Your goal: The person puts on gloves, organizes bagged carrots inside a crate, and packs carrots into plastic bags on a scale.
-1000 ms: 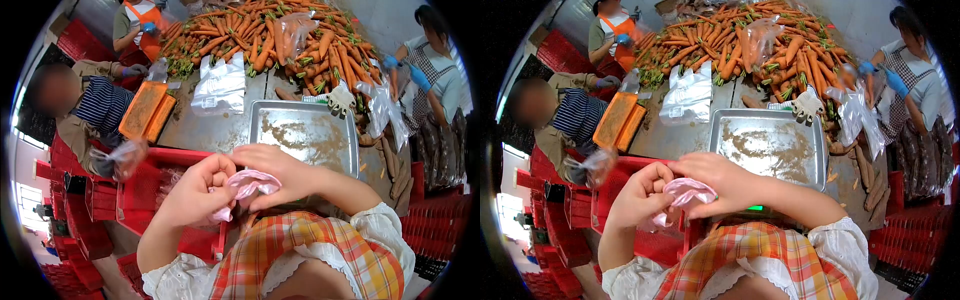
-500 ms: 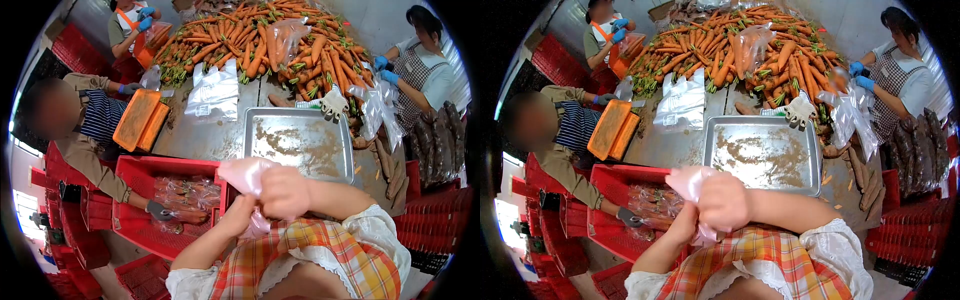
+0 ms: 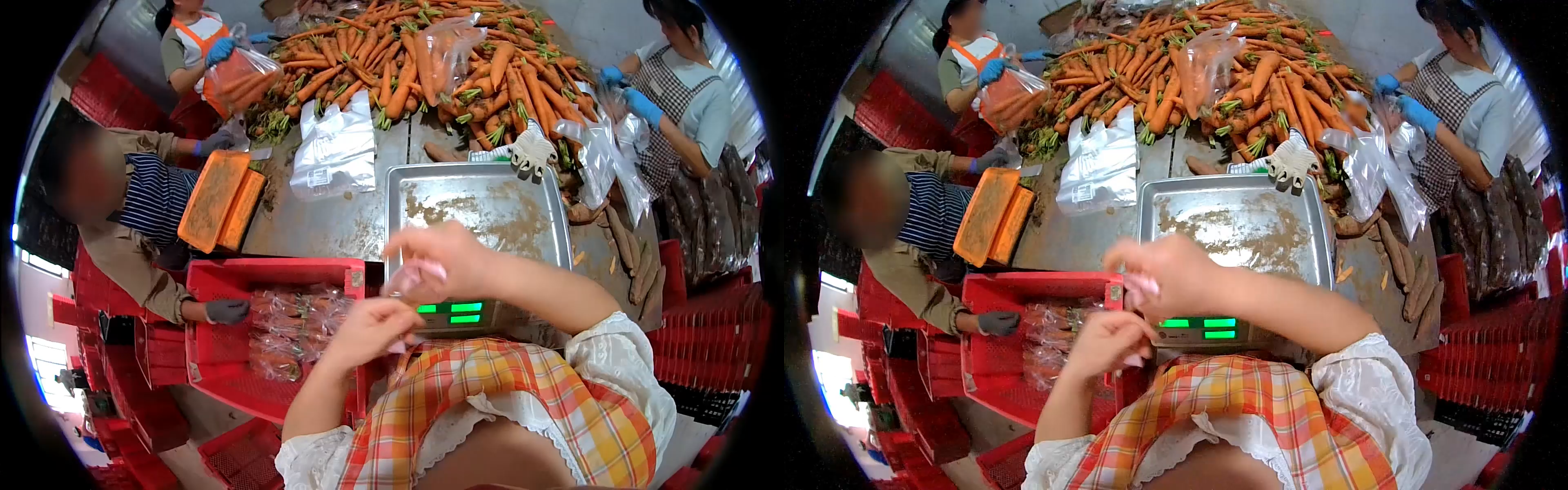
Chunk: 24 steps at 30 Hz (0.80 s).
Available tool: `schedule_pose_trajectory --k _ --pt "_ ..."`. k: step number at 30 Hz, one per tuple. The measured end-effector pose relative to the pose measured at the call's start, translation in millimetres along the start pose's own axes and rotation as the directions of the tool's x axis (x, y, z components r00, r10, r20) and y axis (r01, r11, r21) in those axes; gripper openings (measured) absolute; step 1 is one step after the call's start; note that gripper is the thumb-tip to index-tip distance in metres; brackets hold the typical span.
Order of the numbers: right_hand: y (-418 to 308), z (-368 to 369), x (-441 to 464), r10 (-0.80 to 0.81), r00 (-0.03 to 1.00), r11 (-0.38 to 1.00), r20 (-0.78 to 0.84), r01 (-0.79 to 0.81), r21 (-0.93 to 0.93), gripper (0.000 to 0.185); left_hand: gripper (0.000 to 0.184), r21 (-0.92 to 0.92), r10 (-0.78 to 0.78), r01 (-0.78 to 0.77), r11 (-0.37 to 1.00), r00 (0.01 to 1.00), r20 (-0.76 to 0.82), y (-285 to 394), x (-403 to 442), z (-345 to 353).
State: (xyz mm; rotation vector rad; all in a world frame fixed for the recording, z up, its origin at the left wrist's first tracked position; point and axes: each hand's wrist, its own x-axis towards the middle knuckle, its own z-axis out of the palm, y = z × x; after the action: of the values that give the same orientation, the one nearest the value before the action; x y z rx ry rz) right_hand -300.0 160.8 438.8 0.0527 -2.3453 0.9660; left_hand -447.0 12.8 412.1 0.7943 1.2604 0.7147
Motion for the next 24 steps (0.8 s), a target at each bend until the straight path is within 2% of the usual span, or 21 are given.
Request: schedule_pose_trajectory --k 1,2,3,4,5,7,9,10,11,13,14,15,17,18,20,21,23,24 --pt "-11 -18 14 0.259 0.951 0.961 0.169 -0.271 0.049 0.045 0.017 -0.044 0.069 -0.078 0.996 0.983 -0.172 14 -9 3" --pt "-17 -25 21 0.479 0.808 0.850 0.342 -0.525 0.051 0.078 0.020 -0.027 0.308 -0.329 0.944 0.907 -0.286 22 -9 5" --pt "-19 -22 23 0.478 0.808 0.850 0.344 -0.524 0.051 0.078 0.024 0.019 0.518 -0.556 0.831 0.761 -0.391 30 -8 7" --pt "-20 -17 26 0.416 0.854 0.862 0.311 -0.480 0.164 0.074 0.033 0.104 0.543 -0.551 0.828 0.738 -0.400 43 -10 6" --pt "-21 -12 28 0.355 0.895 0.863 0.269 -0.425 0.273 0.070 0.025 0.249 0.582 -0.527 0.813 0.714 -0.389 60 -16 12" --pt "-15 -16 34 0.329 0.894 0.880 0.306 -0.407 0.245 0.071 0.015 0.562 0.700 -0.484 0.671 0.665 -0.262 64 -10 0" --pt "-7 -30 40 0.279 0.911 0.939 0.305 -0.325 0.111 0.071 0.009 0.324 0.593 -0.502 0.802 0.733 -0.334 77 -16 1" --pt "7 -30 44 0.022 1.000 0.993 -0.007 -0.023 -0.112 0.051 0.009 0.313 0.548 -0.454 0.834 0.744 -0.381 83 -17 -3" --pt "6 -35 40 0.015 1.000 0.993 -0.007 -0.016 -0.115 0.051 0.009 0.286 0.566 -0.489 0.824 0.725 -0.393 81 -14 -11" --pt "-28 -51 44 0.243 0.938 0.969 -0.248 -0.222 0.107 0.032 0.009 0.097 0.515 -0.529 0.843 0.741 -0.432 83 -8 -11" --pt "-40 -46 41 0.179 0.966 0.983 -0.184 -0.167 0.077 0.019 0.009 0.098 0.519 -0.534 0.840 0.738 -0.431 83 -6 -12" --pt "-44 -34 41 0.123 0.983 0.992 -0.137 -0.121 0.023 0.014 0.010 0.067 0.542 -0.572 0.817 0.724 -0.427 83 -4 -13" --pt "-35 -19 44 0.098 0.993 0.986 -0.071 -0.107 -0.129 0.013 0.011 0.038 0.561 -0.601 0.798 0.719 -0.410 80 0 -17" --pt "-32 -16 47 0.104 0.991 0.984 -0.084 -0.114 -0.133 0.013 0.011 0.087 0.587 -0.616 0.783 0.684 -0.433 78 2 -20" --pt "-27 -18 55 0.307 0.951 0.950 0.019 -0.305 -0.071 0.016 0.013 0.141 0.599 -0.619 0.772 0.638 -0.484 80 1 -19" --pt "-27 -17 58 0.314 0.949 0.947 0.004 -0.313 -0.076 0.016 0.013 0.141 0.609 -0.645 0.751 0.594 -0.526 81 1 -16" --pt "-26 -15 64 0.510 0.830 0.848 0.224 -0.529 0.027 0.023 0.011 0.316 0.665 -0.605 0.731 0.525 -0.532 72 1 -32" --pt "-7 3 59 0.388 0.909 0.920 0.153 -0.372 -0.121 0.023 0.011 0.177 0.622 -0.654 0.736 0.548 -0.560 72 0 -33"
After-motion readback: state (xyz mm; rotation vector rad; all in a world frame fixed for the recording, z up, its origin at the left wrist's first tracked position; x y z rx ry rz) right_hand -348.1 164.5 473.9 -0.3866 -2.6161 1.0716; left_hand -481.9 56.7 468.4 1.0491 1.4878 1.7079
